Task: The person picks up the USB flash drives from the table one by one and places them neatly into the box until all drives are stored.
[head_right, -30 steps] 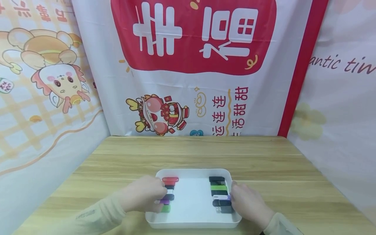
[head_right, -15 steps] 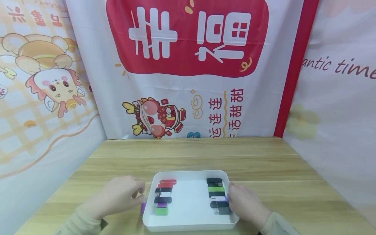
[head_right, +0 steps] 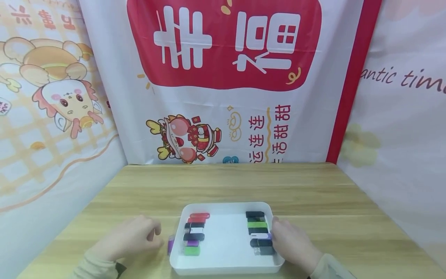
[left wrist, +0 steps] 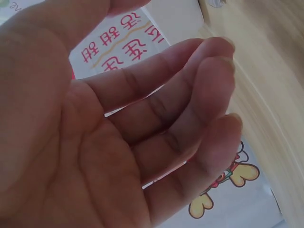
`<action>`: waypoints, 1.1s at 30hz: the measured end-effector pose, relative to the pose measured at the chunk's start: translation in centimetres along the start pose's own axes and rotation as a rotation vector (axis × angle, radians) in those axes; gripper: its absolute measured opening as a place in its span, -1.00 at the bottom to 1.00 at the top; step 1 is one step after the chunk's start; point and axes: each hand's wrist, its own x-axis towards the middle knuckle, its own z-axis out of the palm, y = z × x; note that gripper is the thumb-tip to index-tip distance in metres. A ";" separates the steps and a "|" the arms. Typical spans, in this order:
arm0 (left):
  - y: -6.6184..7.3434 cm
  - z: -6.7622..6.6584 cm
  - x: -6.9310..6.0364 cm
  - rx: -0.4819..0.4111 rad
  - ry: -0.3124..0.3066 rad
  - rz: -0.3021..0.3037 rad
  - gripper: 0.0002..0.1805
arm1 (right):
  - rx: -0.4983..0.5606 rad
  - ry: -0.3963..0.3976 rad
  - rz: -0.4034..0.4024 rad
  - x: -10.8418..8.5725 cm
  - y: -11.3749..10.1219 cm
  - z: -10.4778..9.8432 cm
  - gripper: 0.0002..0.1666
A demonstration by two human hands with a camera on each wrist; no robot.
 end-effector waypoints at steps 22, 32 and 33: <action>1.5 1.1 0.0 0.010 -0.004 0.036 -0.64 | -0.035 0.020 -0.020 0.0 -0.1 -0.1 -0.45; 1.9 2.2 0.2 0.022 -0.008 0.010 -0.63 | -0.024 0.010 -0.015 -0.1 -0.1 0.0 -0.46; 2.0 2.4 0.2 0.027 -0.001 0.013 -0.62 | -0.023 0.008 -0.015 -0.1 -0.1 0.0 -0.46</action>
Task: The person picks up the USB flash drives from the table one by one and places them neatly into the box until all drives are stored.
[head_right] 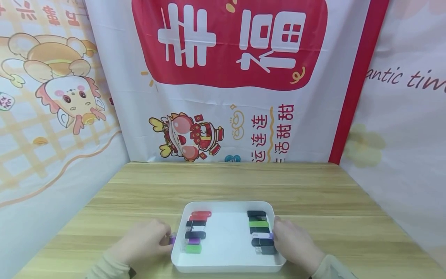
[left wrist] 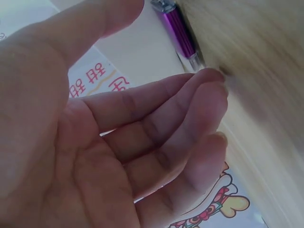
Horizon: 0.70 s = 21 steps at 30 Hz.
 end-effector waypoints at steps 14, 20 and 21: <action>0.3 0.7 0.2 0.070 0.092 0.020 -0.56 | -0.015 0.015 -0.006 -0.1 0.1 0.0 -0.47; 0.3 0.8 0.1 0.068 0.088 0.017 -0.56 | -0.015 0.012 -0.003 -0.1 0.0 0.0 -0.47; 0.3 0.8 0.1 0.069 0.088 0.019 -0.56 | -0.013 0.007 0.000 -0.1 0.0 0.0 -0.47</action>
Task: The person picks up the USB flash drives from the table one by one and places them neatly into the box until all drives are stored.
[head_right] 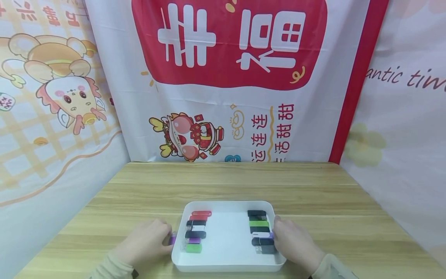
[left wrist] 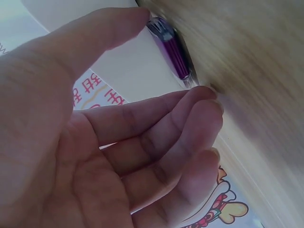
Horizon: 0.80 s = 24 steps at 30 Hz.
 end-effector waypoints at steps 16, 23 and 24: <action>-0.1 0.1 0.0 0.023 0.033 -0.003 -0.58 | 0.017 -0.021 0.014 0.1 0.0 0.0 -0.48; -0.1 0.1 -0.2 0.013 0.045 0.010 -0.60 | 0.013 -0.021 0.015 0.1 0.0 0.0 -0.46; -0.1 0.1 -0.2 0.013 0.046 0.010 -0.60 | 0.013 -0.020 0.014 0.0 0.0 0.0 -0.46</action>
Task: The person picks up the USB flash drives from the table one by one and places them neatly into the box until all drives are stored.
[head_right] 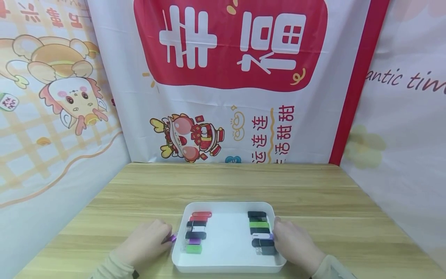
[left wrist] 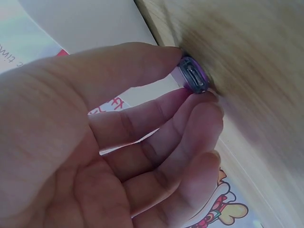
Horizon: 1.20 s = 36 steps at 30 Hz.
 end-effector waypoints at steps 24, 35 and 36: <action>0.2 0.1 0.1 0.009 -0.016 0.009 -0.65 | 0.004 -0.029 0.005 0.1 0.1 -0.1 -0.45; 0.4 0.3 0.1 0.013 -0.007 0.012 -0.61 | 0.003 -0.007 -0.010 0.1 0.1 0.1 -0.45; 0.4 0.3 0.1 0.012 -0.004 0.016 -0.60 | 0.004 -0.007 -0.010 0.1 0.1 0.1 -0.45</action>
